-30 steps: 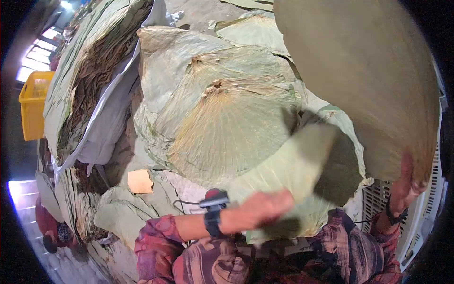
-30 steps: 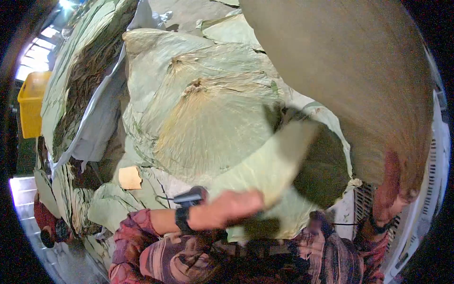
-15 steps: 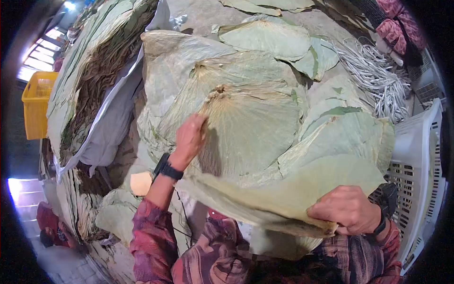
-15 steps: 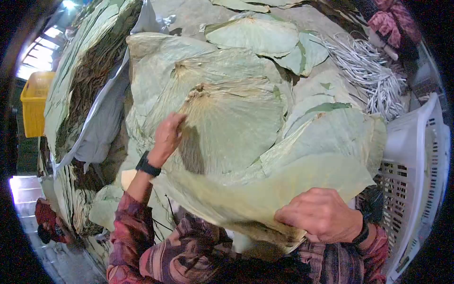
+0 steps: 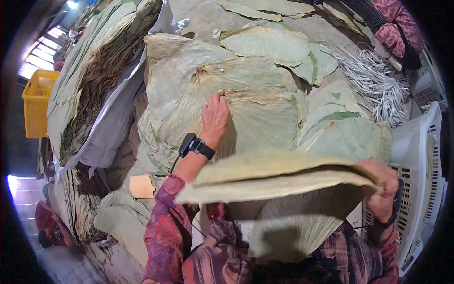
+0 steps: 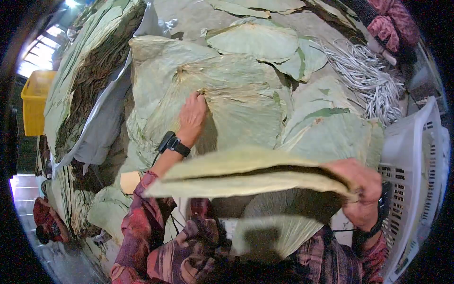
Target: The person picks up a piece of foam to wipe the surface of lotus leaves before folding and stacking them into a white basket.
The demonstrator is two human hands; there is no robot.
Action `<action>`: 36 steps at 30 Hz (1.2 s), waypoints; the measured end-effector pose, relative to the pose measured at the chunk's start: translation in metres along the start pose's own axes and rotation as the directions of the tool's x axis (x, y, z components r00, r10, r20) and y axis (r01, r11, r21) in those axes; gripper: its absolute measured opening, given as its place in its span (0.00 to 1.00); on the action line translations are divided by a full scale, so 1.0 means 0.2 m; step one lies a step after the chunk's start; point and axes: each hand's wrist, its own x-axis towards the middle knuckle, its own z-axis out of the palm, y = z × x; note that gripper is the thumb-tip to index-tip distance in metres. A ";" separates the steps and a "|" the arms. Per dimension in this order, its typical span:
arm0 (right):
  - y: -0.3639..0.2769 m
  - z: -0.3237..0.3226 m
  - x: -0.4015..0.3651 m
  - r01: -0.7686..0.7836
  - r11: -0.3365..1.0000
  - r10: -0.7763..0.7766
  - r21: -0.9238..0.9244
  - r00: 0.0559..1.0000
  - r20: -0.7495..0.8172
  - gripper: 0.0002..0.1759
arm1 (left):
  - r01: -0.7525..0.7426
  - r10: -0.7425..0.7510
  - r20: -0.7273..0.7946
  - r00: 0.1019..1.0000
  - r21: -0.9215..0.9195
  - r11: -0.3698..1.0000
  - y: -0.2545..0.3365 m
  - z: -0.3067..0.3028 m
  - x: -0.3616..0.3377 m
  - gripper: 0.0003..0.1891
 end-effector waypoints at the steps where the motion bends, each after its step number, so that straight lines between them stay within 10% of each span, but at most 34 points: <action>1: 0.04 -0.03 -0.05 -0.001 1.000 0.001 0.003 1.000 0.000 0.18 | 0.011 -0.011 -0.001 1.000 0.026 1.000 0.00 -0.01 0.01 0.09; 4: 0.14 -0.09 -0.24 -0.178 0.954 0.112 -0.242 0.958 -0.264 0.12 | 0.207 -0.200 0.167 0.966 -0.026 0.978 0.05 -0.09 0.04 0.08; 6: 0.16 -0.09 -0.26 -0.370 0.928 0.305 -0.045 0.823 -0.479 0.15 | -0.133 0.133 -0.078 0.988 -0.006 0.991 -0.04 -0.05 -0.11 0.18; 8: 0.18 -0.11 -0.27 -0.372 0.927 0.310 -0.041 0.825 -0.472 0.18 | 0.196 -0.135 0.163 0.977 -0.456 0.868 0.09 -0.19 -0.12 0.22; 10: 0.18 -0.11 -0.27 -0.327 0.945 0.257 -0.023 0.782 -0.568 0.20 | 0.194 -0.063 0.235 0.970 -0.587 0.786 0.26 -0.41 -0.25 0.25; 12: 0.15 -0.13 -0.27 -0.325 0.943 0.231 -0.074 0.798 -0.557 0.21 | 0.145 0.284 0.471 0.835 -0.688 0.711 0.41 -0.54 -0.41 0.27; 13: 0.14 -0.13 -0.27 -0.320 0.939 0.201 -0.129 0.811 -0.549 0.22 | -0.054 0.415 0.218 0.883 -0.831 0.553 0.51 -0.54 -0.55 0.30; 14: 0.13 -0.12 -0.26 -0.319 0.939 0.204 -0.125 0.814 -0.544 0.22 | 0.125 0.619 0.501 0.605 -0.827 0.548 0.61 -0.62 -0.62 0.32; 16: 0.07 -0.08 -0.22 -0.114 0.974 0.000 -0.196 0.864 -0.503 0.21 | 0.192 0.777 -0.076 0.625 -0.950 -0.248 0.67 -0.68 -0.79 0.32; 17: -0.04 -0.10 -0.13 -0.073 0.891 -0.047 -0.448 0.967 -0.250 0.19 | 0.192 0.777 -0.076 0.625 -0.950 -0.248 0.69 -0.71 -0.84 0.32; 19: -0.08 0.00 0.00 0.184 0.972 -0.201 -0.143 0.973 -0.111 0.15 | 0.313 0.963 -0.070 0.259 -0.938 -0.152 0.73 -0.75 -0.89 0.40; 21: -0.12 0.04 0.06 0.250 0.968 -0.248 0.003 0.961 0.122 0.15 | 0.380 0.820 -0.048 0.570 -0.870 -0.315 0.56 -0.70 -0.80 0.39; 22: -0.10 0.08 0.06 0.226 0.974 -0.223 0.011 0.950 0.219 0.16 | 0.380 0.865 0.493 0.096 -0.821 0.426 0.53 -0.83 -0.50 0.35; 25: -0.04 0.17 0.02 0.218 0.976 -0.211 0.015 0.920 0.331 0.16 | 0.176 0.442 0.357 0.823 -0.900 0.399 -0.05 -0.90 -0.37 0.20; 29: -0.07 0.20 0.04 0.319 0.948 -0.279 -0.003 0.835 0.474 0.19 | 0.580 -0.062 0.655 0.753 -0.617 0.533 -0.37 -0.82 -0.18 0.16; 31: -0.12 0.21 0.07 0.360 0.933 -0.320 0.017 0.805 0.500 0.14 | 0.238 -0.102 0.237 0.966 -0.671 0.702 -0.32 -0.57 -0.14 0.13; 36: -0.16 0.28 0.04 0.386 0.920 -0.351 0.063 0.745 0.567 0.11 | 0.000 0.004 0.013 1.000 -0.284 0.959 -0.12 -0.18 -0.05 0.17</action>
